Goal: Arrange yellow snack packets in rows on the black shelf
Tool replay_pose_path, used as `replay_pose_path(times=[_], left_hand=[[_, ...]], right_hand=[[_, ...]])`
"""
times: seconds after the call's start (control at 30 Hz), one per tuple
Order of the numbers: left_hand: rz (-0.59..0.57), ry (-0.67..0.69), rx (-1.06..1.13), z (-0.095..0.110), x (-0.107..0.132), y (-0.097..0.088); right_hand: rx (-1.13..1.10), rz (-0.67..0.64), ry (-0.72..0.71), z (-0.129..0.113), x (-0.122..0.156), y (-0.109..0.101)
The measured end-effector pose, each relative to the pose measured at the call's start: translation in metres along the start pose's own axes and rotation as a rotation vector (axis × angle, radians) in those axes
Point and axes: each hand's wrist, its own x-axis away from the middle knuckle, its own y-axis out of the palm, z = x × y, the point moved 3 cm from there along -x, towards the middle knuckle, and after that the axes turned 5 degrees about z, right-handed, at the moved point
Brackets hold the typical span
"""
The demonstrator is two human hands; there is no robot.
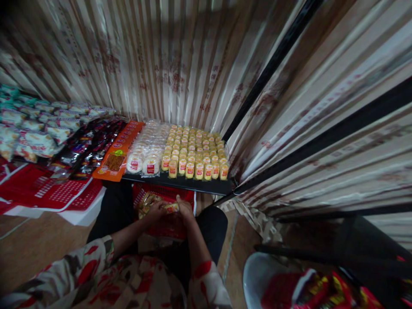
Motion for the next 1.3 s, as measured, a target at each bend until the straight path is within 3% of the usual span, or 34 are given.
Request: replay_pose_path(times=[0.13,0.4,0.53,0.67,0.87,1.03,1.3], left_hand=[[0.041,0.042,0.024,0.01,0.007,0.0],[0.123,0.168,0.153,0.028,0.01,-0.002],[0.136,0.214,0.264,0.045,0.003,-0.002],[0.155,0.268,0.27,0.063,-0.002,-0.006],[0.345,0.389,-0.066,0.086,-0.008,-0.025],[0.412,0.409,-0.188,0.098,-0.015,-0.031],[0.463,0.408,-0.248,0.106,-0.024,-0.032]], right_hand=[[-0.167,-0.022,0.169,-0.012,0.007,0.001],[-0.431,-0.045,-0.019,-0.036,0.019,0.004],[-0.345,-0.054,-0.164,-0.05,0.017,0.009],[-0.254,0.022,-0.226,-0.073,0.012,0.014],[-0.075,0.092,-0.289,-0.103,0.001,0.022],[0.127,0.182,-0.385,-0.109,-0.006,0.028],[0.145,0.237,-0.431,-0.114,-0.01,0.037]])
